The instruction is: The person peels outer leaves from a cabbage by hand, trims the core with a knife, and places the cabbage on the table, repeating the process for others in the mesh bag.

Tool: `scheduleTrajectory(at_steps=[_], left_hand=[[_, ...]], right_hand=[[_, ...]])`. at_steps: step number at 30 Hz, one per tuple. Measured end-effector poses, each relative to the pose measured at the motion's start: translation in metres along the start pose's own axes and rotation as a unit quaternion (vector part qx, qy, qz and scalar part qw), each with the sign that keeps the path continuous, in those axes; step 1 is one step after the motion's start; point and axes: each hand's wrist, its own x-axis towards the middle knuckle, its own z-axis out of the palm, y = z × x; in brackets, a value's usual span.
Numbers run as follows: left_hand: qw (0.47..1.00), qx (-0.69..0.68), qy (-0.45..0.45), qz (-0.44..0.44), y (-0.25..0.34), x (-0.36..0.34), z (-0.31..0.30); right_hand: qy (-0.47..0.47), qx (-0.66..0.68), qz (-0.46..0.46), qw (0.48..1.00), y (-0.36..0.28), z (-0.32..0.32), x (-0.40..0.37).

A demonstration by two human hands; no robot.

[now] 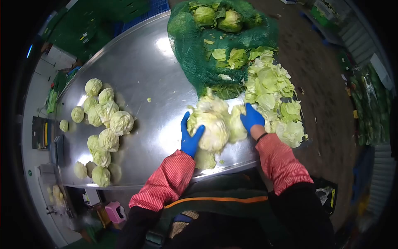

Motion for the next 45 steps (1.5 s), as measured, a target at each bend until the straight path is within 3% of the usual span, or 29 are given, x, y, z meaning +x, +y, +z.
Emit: scheduleTrajectory(at_steps=[1,3,4,5,6,7,8,9,11,12,14,16,19,24,27,28,29,31,33,34,38,42,44,45], left_hand=[[0.994,-0.044,0.075,-0.064,-0.004,-0.005,0.003],[0.957,-0.202,0.088,-0.189,-0.005,-0.018,0.005],[0.948,-0.164,0.085,-0.259,0.023,-0.029,0.012],[0.986,0.000,0.077,-0.147,0.023,-0.029,0.007],[0.984,0.165,0.064,-0.032,0.022,-0.026,-0.001],[0.942,0.322,0.044,0.086,0.028,-0.020,-0.006],[0.894,0.390,-0.035,0.218,0.040,-0.004,-0.015],[0.858,0.439,-0.132,0.230,0.061,0.006,-0.010],[0.783,0.444,-0.361,0.244,0.067,0.032,-0.002],[0.780,0.427,-0.406,0.212,0.065,0.038,0.002],[0.823,0.408,-0.361,0.165,0.065,0.041,0.005],[0.860,0.397,-0.287,0.144,0.060,0.041,0.009],[0.868,0.456,-0.184,0.078,0.057,0.025,0.024],[0.848,0.511,-0.127,0.065,0.060,0.013,0.049],[0.838,0.524,-0.115,0.100,0.055,0.010,0.052],[0.830,0.534,-0.118,0.111,0.054,0.002,0.050],[0.821,0.544,-0.122,0.125,0.054,-0.002,0.049],[0.826,0.531,-0.113,0.150,0.046,-0.003,0.050],[0.827,0.518,-0.098,0.194,0.041,0.002,0.054],[0.820,0.517,-0.114,0.219,0.040,0.002,0.052],[0.843,0.458,-0.167,0.225,0.031,0.002,0.050],[0.857,0.438,-0.149,0.227,0.023,-0.010,0.041],[0.903,0.373,-0.092,0.190,0.007,-0.014,0.037],[0.923,0.338,-0.063,0.173,0.003,-0.013,0.039]], right_hand=[[0.028,0.015,-0.017,0.999,-0.001,-0.001,0.008],[0.063,0.017,-0.048,0.997,-0.012,-0.017,0.014],[0.084,0.026,-0.063,0.994,-0.030,-0.038,0.005],[0.102,0.035,-0.077,0.991,-0.044,-0.053,-0.005],[0.081,0.043,-0.084,0.992,-0.051,-0.059,-0.018],[0.063,0.051,-0.090,0.993,-0.055,-0.063,-0.035],[0.049,0.058,-0.093,0.993,-0.055,-0.064,-0.048],[-0.046,0.103,-0.073,0.991,-0.049,-0.059,-0.054],[-0.140,0.219,-0.028,0.965,-0.035,-0.038,-0.057],[-0.117,0.210,-0.028,0.970,-0.032,-0.041,-0.058],[-0.076,0.193,-0.026,0.978,-0.027,-0.046,-0.061],[0.002,0.104,-0.088,0.991,-0.023,-0.059,-0.079],[0.055,-0.054,-0.196,0.978,-0.024,-0.076,-0.121],[0.071,-0.065,-0.094,0.991,0.006,-0.055,-0.119],[0.073,0.182,-0.023,0.980,0.065,-0.015,-0.082],[0.009,0.327,0.136,0.935,0.056,-0.047,-0.070],[-0.042,0.195,0.114,0.973,0.068,-0.048,-0.059],[0.022,0.128,0.019,0.991,0.030,-0.058,-0.064],[0.018,0.049,-0.085,0.995,-0.022,-0.075,-0.075],[-0.027,0.035,-0.104,0.994,-0.040,-0.089,-0.075],[-0.045,-0.015,-0.192,0.980,-0.037,-0.073,-0.043],[-0.072,-0.029,-0.080,0.994,-0.012,-0.065,0.001],[-0.107,-0.011,-0.007,0.994,0.013,-0.043,0.007],[-0.063,0.032,0.004,0.997,0.012,-0.042,0.004]])
